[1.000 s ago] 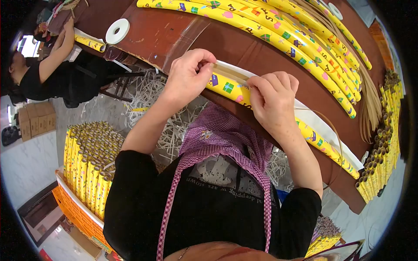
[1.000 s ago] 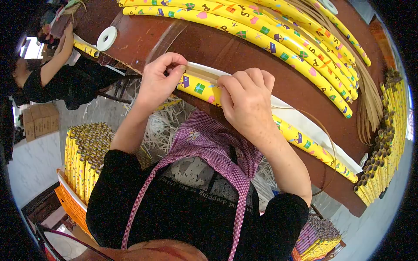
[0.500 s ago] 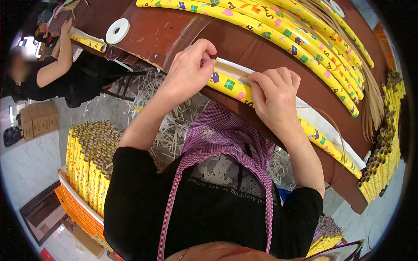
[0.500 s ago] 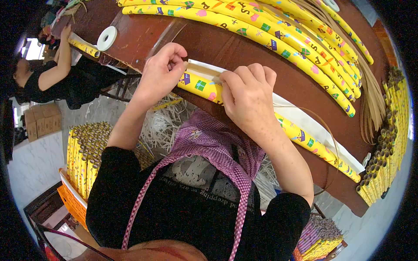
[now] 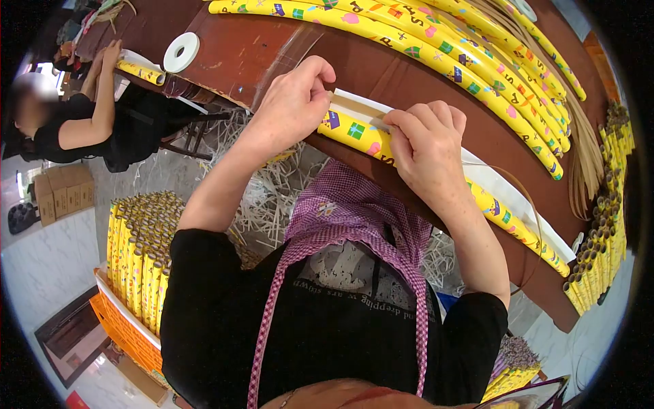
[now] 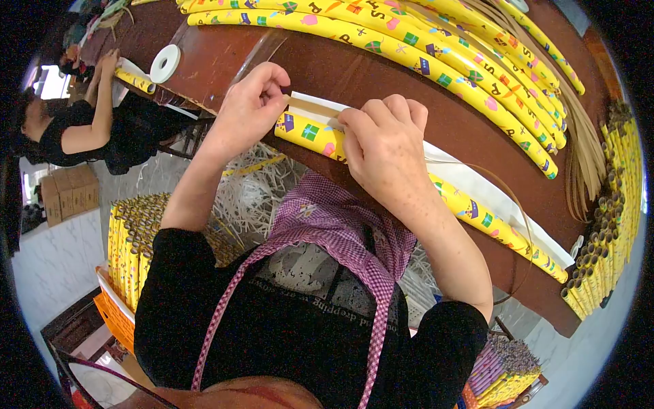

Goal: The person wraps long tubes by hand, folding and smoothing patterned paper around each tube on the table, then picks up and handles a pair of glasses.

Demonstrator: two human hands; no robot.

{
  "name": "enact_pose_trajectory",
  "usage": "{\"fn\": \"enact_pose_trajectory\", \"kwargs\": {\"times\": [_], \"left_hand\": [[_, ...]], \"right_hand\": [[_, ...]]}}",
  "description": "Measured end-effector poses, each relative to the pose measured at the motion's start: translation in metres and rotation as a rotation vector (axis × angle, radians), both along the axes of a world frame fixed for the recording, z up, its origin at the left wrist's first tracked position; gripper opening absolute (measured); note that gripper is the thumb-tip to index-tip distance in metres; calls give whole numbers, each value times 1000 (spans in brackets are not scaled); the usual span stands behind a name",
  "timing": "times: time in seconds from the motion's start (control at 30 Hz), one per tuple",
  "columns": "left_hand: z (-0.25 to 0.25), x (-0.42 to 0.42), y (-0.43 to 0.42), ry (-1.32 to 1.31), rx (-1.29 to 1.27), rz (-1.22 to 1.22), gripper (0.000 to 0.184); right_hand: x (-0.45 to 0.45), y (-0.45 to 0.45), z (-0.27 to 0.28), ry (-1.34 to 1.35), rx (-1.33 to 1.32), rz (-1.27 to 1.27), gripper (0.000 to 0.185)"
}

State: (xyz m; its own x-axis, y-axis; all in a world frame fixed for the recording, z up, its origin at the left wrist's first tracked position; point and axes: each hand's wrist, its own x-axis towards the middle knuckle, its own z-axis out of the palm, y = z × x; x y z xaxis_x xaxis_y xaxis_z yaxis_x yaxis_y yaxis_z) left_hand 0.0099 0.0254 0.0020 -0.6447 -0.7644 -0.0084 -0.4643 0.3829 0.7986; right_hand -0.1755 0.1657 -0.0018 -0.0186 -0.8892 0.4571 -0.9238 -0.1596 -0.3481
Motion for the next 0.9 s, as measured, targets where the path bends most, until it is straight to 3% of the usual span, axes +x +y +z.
{"fn": "enact_pose_trajectory", "kwargs": {"times": [0.9], "left_hand": [[9,-9,-8,-175,-72,-79,18]], "right_hand": [[-3,-3,-3,-24,58,13,14]]}}
